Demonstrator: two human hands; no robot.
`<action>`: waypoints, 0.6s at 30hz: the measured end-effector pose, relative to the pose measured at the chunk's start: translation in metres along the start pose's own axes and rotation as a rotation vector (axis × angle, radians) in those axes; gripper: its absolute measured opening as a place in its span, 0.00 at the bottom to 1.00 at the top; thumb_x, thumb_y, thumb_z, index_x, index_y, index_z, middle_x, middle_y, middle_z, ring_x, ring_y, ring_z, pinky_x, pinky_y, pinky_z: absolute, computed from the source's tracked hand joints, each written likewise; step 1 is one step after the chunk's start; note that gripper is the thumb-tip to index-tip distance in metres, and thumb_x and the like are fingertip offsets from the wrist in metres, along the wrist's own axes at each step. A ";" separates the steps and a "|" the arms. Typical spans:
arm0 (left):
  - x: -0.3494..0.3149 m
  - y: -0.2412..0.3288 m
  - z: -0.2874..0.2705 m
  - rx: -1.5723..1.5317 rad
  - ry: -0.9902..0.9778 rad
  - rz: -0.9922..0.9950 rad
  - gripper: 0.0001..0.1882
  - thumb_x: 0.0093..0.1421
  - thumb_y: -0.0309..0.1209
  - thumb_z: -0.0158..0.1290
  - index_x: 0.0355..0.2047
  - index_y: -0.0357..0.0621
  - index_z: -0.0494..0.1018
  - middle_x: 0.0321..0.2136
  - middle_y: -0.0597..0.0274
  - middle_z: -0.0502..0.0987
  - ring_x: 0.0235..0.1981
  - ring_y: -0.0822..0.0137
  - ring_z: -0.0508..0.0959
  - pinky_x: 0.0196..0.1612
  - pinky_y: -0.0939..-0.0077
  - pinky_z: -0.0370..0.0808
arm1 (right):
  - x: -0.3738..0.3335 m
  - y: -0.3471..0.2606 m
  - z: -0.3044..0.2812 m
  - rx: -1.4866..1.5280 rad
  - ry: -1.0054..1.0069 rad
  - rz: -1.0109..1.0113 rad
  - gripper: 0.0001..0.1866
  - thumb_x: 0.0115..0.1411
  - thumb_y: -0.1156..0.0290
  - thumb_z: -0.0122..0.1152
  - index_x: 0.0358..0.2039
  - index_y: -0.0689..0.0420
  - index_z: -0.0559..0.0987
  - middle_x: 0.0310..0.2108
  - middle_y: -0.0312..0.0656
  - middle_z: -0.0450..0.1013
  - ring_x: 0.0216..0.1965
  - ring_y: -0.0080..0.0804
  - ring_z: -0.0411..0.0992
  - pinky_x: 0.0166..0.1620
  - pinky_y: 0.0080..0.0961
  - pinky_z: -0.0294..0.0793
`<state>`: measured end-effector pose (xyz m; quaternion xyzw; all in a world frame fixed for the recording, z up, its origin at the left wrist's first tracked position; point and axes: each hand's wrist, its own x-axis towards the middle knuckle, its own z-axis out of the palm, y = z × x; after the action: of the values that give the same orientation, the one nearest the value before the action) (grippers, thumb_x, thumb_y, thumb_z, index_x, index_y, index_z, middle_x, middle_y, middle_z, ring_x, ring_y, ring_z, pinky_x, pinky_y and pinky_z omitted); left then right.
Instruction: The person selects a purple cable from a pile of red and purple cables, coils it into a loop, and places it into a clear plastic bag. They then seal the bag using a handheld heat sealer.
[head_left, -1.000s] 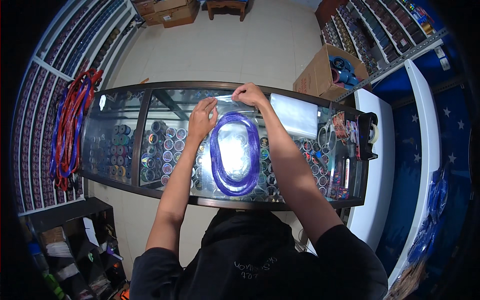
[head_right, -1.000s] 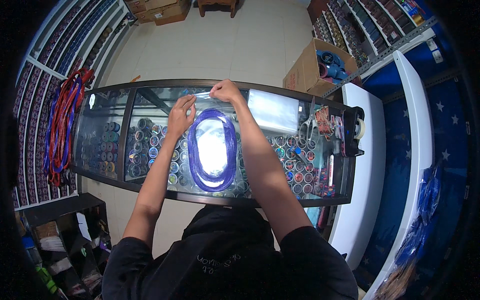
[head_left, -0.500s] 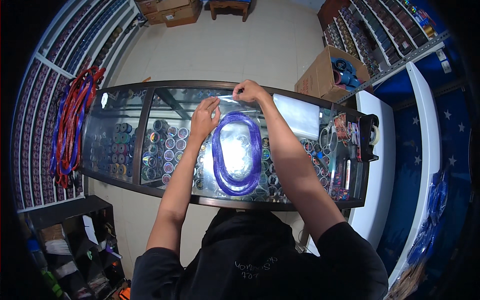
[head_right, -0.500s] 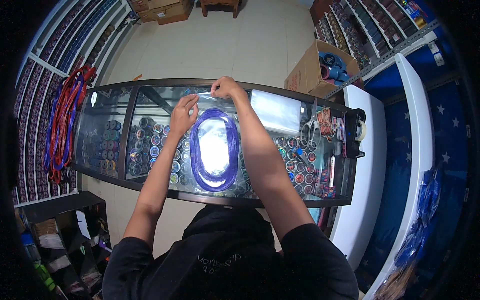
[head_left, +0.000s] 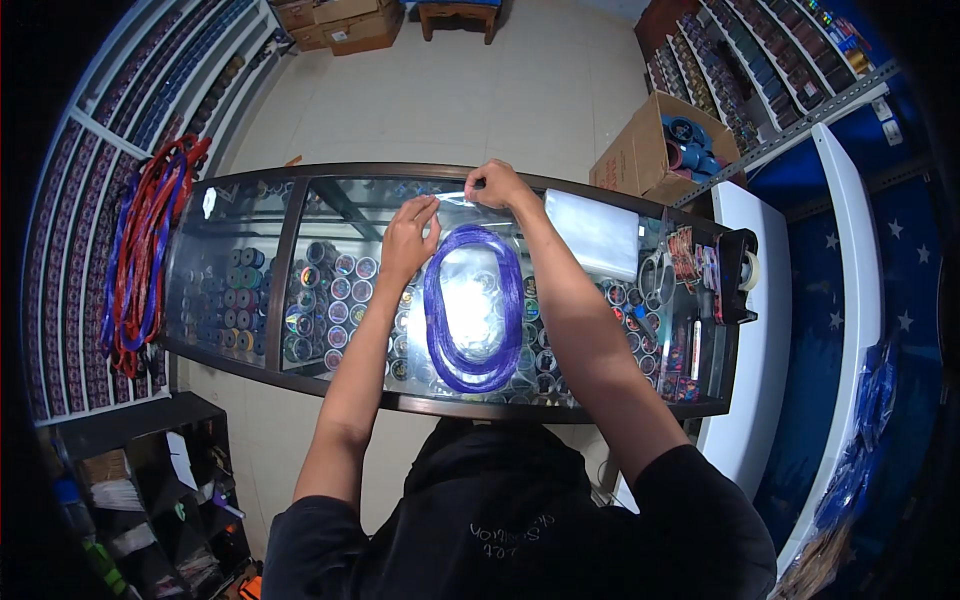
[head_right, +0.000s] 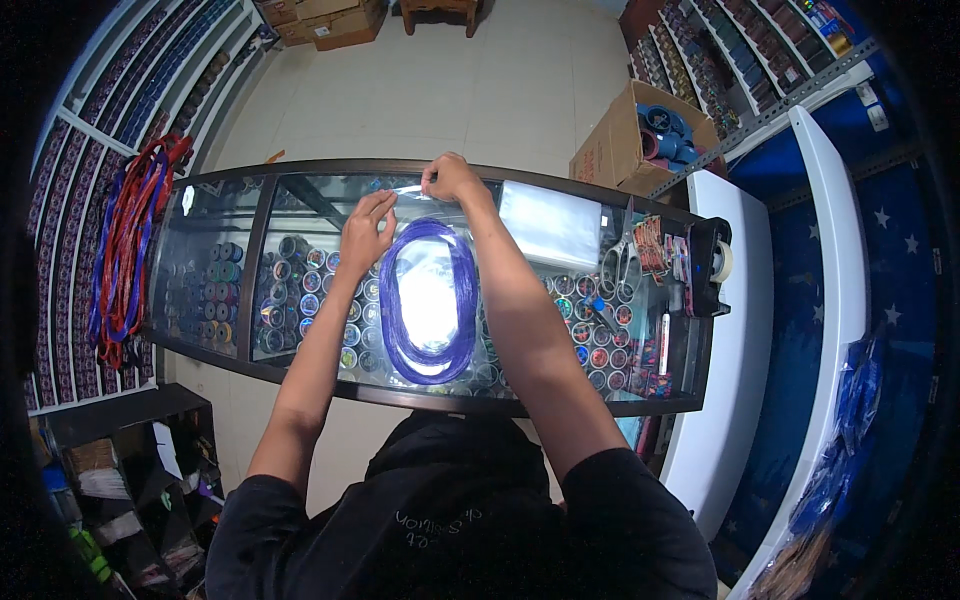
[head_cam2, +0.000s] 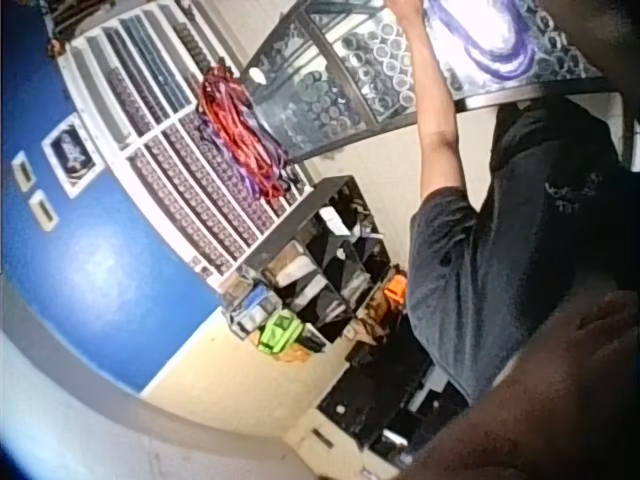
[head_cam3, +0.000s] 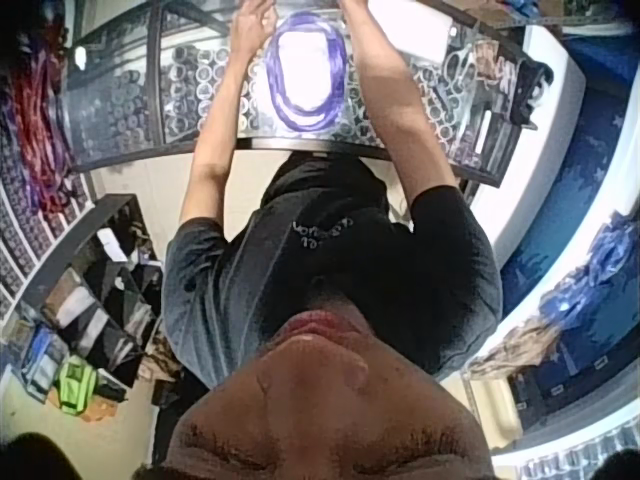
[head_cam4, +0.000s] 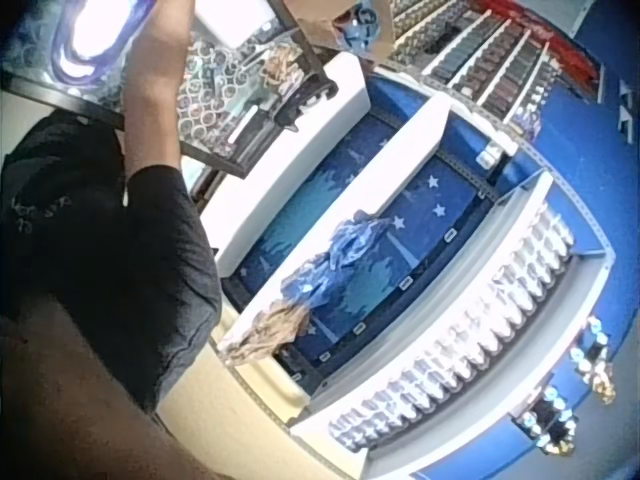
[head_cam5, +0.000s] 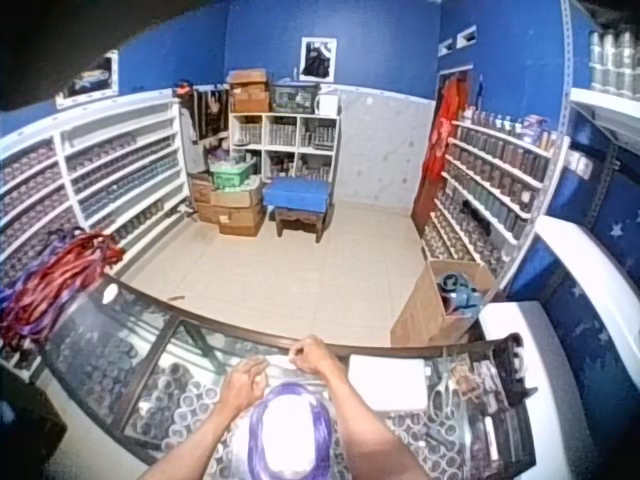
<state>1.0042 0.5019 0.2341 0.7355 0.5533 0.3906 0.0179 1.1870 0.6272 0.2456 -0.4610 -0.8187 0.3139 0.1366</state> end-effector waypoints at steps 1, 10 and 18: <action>0.000 0.000 0.000 0.000 0.002 -0.002 0.13 0.53 0.25 0.53 0.40 0.38 0.78 0.41 0.56 0.78 0.46 0.58 0.76 0.50 0.67 0.73 | -0.001 -0.001 0.001 -0.008 0.009 0.003 0.07 0.40 0.68 0.70 0.24 0.47 0.84 0.35 0.48 0.76 0.43 0.43 0.73 0.48 0.35 0.73; 0.000 0.003 -0.002 0.003 0.001 -0.008 0.14 0.53 0.25 0.53 0.40 0.38 0.77 0.42 0.56 0.78 0.46 0.57 0.76 0.50 0.67 0.73 | -0.010 -0.009 0.009 -0.061 0.163 -0.002 0.07 0.40 0.70 0.71 0.23 0.49 0.83 0.35 0.48 0.74 0.43 0.45 0.72 0.49 0.37 0.73; 0.000 0.001 0.000 -0.003 0.009 -0.014 0.13 0.53 0.25 0.53 0.40 0.39 0.78 0.42 0.56 0.78 0.47 0.58 0.76 0.50 0.68 0.73 | -0.016 -0.017 0.006 -0.052 0.188 0.047 0.07 0.40 0.69 0.71 0.24 0.50 0.83 0.36 0.48 0.73 0.44 0.44 0.72 0.49 0.37 0.72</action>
<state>1.0043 0.5012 0.2345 0.7299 0.5578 0.3946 0.0189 1.1812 0.6051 0.2535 -0.5108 -0.7990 0.2511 0.1937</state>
